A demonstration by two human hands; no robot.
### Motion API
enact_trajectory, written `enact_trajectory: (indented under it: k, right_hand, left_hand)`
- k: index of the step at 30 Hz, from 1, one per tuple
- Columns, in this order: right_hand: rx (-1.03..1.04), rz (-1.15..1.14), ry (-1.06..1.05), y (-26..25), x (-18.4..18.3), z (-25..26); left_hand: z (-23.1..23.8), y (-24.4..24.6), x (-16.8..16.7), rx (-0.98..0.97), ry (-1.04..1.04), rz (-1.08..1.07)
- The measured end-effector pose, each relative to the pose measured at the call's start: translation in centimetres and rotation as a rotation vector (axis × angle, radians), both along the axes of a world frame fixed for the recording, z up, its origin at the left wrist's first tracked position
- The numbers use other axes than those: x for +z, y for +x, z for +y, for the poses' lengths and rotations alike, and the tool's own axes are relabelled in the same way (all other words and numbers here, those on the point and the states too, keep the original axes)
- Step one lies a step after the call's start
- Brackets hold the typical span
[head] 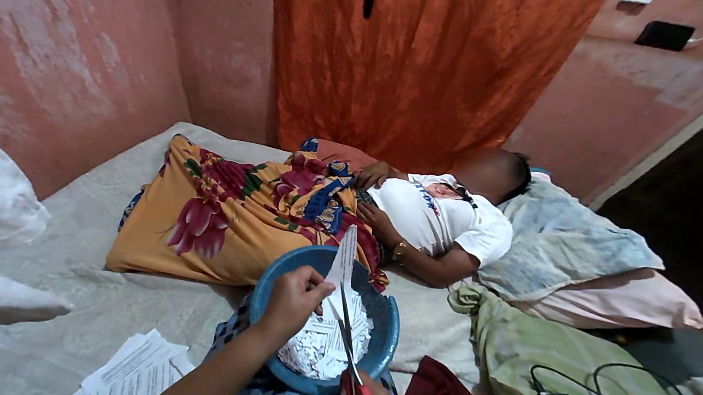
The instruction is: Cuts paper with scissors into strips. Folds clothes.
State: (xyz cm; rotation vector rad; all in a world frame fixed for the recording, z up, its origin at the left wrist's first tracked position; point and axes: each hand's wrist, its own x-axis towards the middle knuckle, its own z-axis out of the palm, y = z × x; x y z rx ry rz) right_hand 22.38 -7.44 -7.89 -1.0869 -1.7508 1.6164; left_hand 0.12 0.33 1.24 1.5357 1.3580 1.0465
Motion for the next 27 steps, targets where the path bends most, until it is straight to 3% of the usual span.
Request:
enact_trajectory:
  k: [10,20,27]
  right_hand:
    - [-0.152,0.079,0.014,-0.5,0.4,-0.8]
    - [-0.163,0.033,-0.056,-0.2,1.2,-0.2]
    - [-0.144,0.088,-0.014,0.1,-0.2,0.0]
  left_hand:
    - [-0.1,1.1,0.0,-0.046,-0.103,-0.112]
    - [-0.9,1.6,-0.7,-0.158,-0.19,-0.179]
    - [-1.0,1.6,-1.3,-0.209,-0.192,-0.177]
